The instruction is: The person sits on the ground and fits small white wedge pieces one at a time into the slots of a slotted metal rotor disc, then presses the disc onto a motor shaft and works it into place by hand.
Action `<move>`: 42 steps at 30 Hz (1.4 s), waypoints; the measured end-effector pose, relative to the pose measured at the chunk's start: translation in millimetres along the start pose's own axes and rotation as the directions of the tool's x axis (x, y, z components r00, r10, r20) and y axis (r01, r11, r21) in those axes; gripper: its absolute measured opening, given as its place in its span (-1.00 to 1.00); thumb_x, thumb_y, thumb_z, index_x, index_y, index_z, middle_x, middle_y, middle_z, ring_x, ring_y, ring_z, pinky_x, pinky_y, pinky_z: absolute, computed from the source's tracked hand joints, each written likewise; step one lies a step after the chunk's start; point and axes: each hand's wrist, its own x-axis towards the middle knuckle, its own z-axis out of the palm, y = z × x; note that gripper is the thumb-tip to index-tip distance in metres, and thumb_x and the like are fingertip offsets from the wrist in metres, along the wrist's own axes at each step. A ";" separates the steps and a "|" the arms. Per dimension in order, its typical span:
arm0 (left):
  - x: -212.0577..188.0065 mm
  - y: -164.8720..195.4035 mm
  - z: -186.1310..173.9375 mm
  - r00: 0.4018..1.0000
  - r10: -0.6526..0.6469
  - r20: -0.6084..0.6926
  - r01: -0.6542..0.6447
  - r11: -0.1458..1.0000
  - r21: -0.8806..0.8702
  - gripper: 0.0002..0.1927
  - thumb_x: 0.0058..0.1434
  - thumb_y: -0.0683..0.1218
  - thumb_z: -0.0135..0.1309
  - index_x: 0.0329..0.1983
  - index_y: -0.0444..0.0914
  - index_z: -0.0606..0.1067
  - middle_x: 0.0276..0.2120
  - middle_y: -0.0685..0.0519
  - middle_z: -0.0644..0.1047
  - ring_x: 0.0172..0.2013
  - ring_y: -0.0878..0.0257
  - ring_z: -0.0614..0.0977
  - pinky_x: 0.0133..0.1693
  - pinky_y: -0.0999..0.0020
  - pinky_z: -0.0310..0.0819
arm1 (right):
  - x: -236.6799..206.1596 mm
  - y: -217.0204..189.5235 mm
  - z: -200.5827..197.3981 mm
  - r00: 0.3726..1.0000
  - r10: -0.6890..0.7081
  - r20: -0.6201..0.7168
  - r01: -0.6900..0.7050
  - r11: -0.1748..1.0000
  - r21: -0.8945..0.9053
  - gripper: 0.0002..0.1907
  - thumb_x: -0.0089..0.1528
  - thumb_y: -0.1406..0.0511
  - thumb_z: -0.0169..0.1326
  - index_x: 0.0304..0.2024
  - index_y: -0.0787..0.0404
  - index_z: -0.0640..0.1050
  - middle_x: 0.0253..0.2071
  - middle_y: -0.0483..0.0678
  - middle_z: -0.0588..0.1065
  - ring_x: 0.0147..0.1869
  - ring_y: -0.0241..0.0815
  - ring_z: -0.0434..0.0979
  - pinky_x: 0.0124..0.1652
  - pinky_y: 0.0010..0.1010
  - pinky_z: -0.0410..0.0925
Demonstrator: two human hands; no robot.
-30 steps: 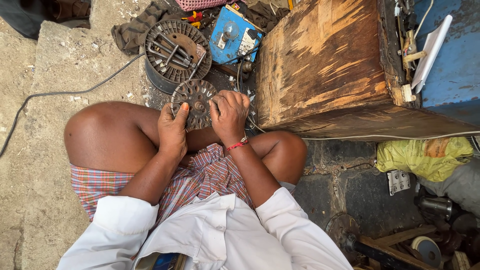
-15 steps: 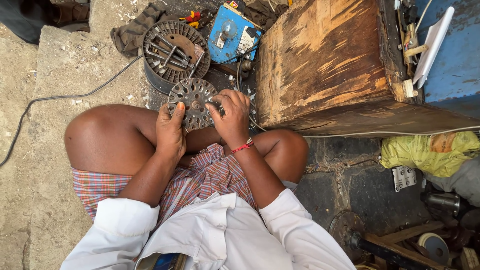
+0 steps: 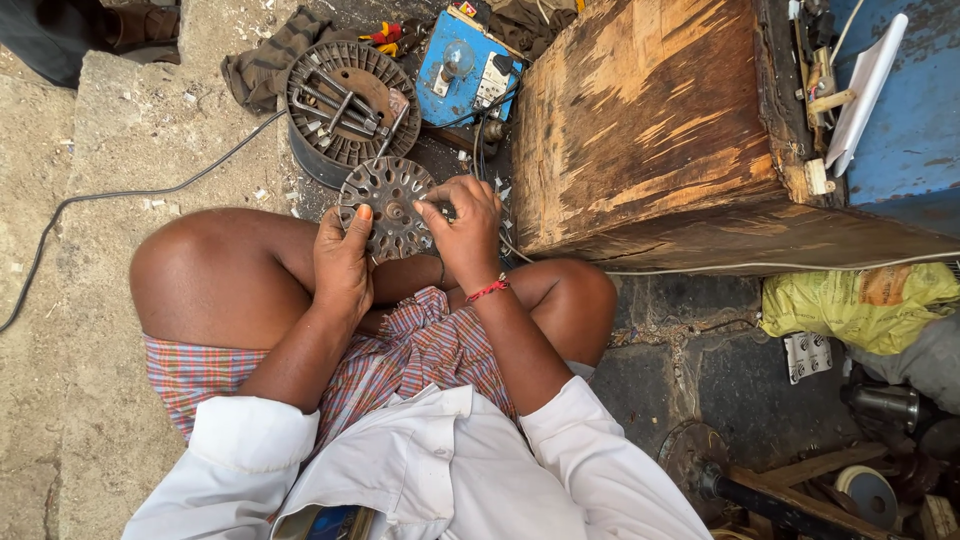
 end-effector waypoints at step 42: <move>1.9 9.1 1.8 0.994 -0.107 -0.024 0.107 0.994 -0.011 -0.64 0.41 -0.07 0.11 0.18 -0.26 0.36 -0.01 -0.06 0.55 -0.09 0.12 0.66 -0.18 0.13 0.70 | 10.2 47.5 -30.3 0.878 -0.464 0.117 0.460 0.886 0.056 -0.51 0.30 0.12 0.24 0.24 0.11 0.55 0.01 -0.06 0.41 0.10 -0.17 0.45 0.07 -0.37 0.46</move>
